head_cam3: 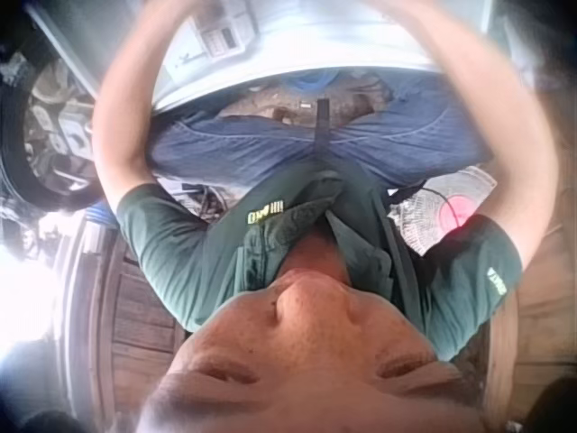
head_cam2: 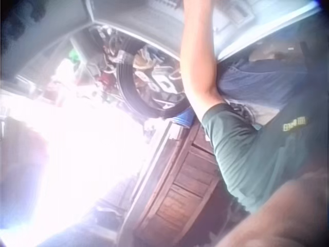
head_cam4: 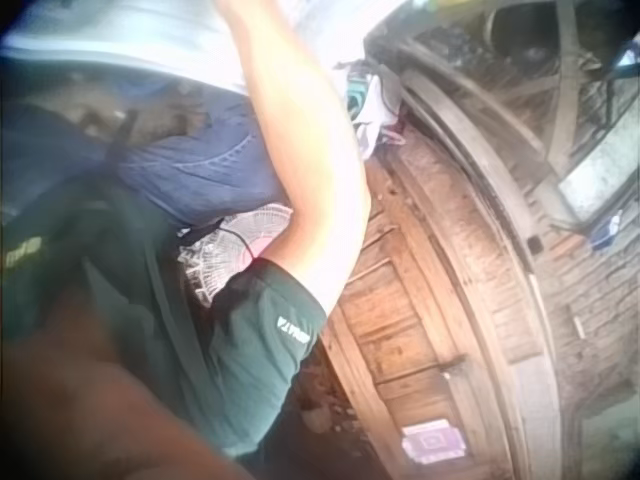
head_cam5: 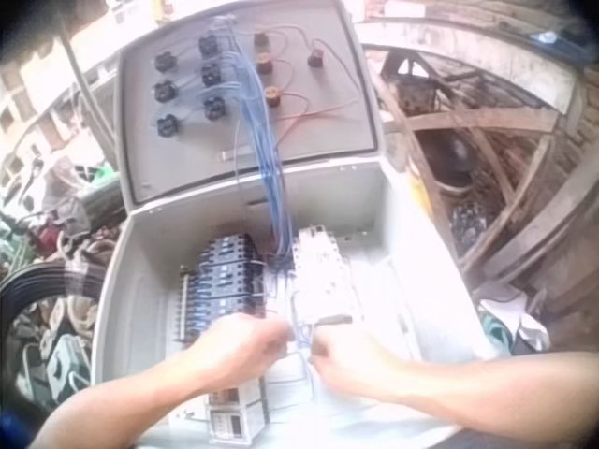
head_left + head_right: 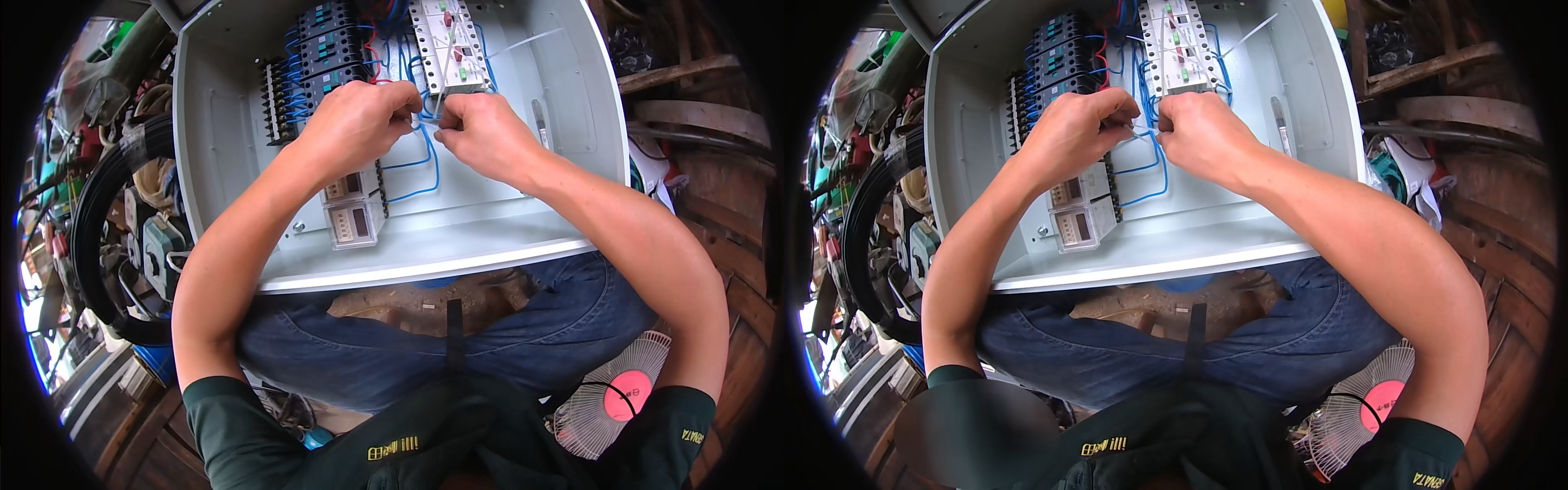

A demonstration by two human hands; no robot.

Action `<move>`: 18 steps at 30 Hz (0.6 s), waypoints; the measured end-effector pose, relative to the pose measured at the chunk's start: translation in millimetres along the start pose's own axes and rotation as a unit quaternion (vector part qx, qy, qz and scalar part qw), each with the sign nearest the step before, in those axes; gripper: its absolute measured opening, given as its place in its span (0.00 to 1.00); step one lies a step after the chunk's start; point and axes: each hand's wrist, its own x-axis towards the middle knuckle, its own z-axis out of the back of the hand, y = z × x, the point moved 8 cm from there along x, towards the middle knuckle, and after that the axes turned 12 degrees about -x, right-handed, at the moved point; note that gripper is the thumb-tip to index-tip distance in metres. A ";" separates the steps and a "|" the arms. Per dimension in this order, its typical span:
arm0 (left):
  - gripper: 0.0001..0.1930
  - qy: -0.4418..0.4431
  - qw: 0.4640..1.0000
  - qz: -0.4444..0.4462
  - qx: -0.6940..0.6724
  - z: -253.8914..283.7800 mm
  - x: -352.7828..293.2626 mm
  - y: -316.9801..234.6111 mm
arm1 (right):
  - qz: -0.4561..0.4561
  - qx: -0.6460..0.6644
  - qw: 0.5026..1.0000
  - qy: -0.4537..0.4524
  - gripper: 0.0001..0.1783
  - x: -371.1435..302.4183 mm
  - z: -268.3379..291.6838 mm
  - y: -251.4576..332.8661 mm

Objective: The person connects blue and white wires to terminals inside an open electrical panel. They strip wire ends, insert them into terminal blocks, and tighten connections using a screwdriver. The person also handles a plastic bag containing small parts.

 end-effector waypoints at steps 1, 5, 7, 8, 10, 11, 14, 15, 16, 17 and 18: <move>0.11 -0.001 1.000 -0.005 -0.001 0.0 -0.5 0.2 | -0.005 0.002 1.000 0.012 0.06 -0.3 0.4 2.3; 0.11 -0.002 1.000 -0.024 -0.006 -2.7 1.4 -1.9 | 0.009 -0.007 1.000 0.012 0.06 -0.9 1.1 2.3; 0.12 -0.001 1.000 -0.026 -0.004 -2.9 0.9 -1.6 | 0.015 -0.019 1.000 0.011 0.07 0.0 -0.2 3.6; 0.12 -0.001 1.000 -0.027 -0.003 -2.9 0.6 -1.7 | 0.018 -0.026 0.999 0.011 0.07 0.5 -0.9 4.2; 0.12 0.001 0.999 -0.032 0.002 -3.1 0.8 -3.0 | 0.010 -0.038 0.999 0.004 0.08 2.2 -1.2 1.5; 0.12 0.001 0.999 -0.035 0.004 -3.3 1.0 -3.8 | 0.006 -0.044 0.999 0.000 0.08 2.5 -0.9 0.5; 0.12 0.005 0.999 -0.041 0.014 -4.1 0.6 -3.5 | 0.016 -0.058 0.998 0.005 0.08 3.4 -1.5 3.3; 0.12 0.005 0.999 -0.041 0.018 -4.2 0.5 -3.8 | 0.020 -0.056 0.998 0.008 0.08 3.0 -1.1 5.0; 0.12 0.006 0.999 -0.040 0.023 -4.1 0.3 -4.3 | 0.023 -0.054 0.998 0.011 0.08 2.3 -0.4 7.1; 0.12 0.006 0.999 -0.040 0.027 -4.0 0.1 -4.7 | 0.027 -0.052 0.998 0.014 0.08 1.7 -0.1 8.9; 0.12 0.006 0.999 -0.035 0.027 -4.1 0.3 -4.3 | 0.024 -0.055 0.998 0.014 0.08 1.2 0.4 8.6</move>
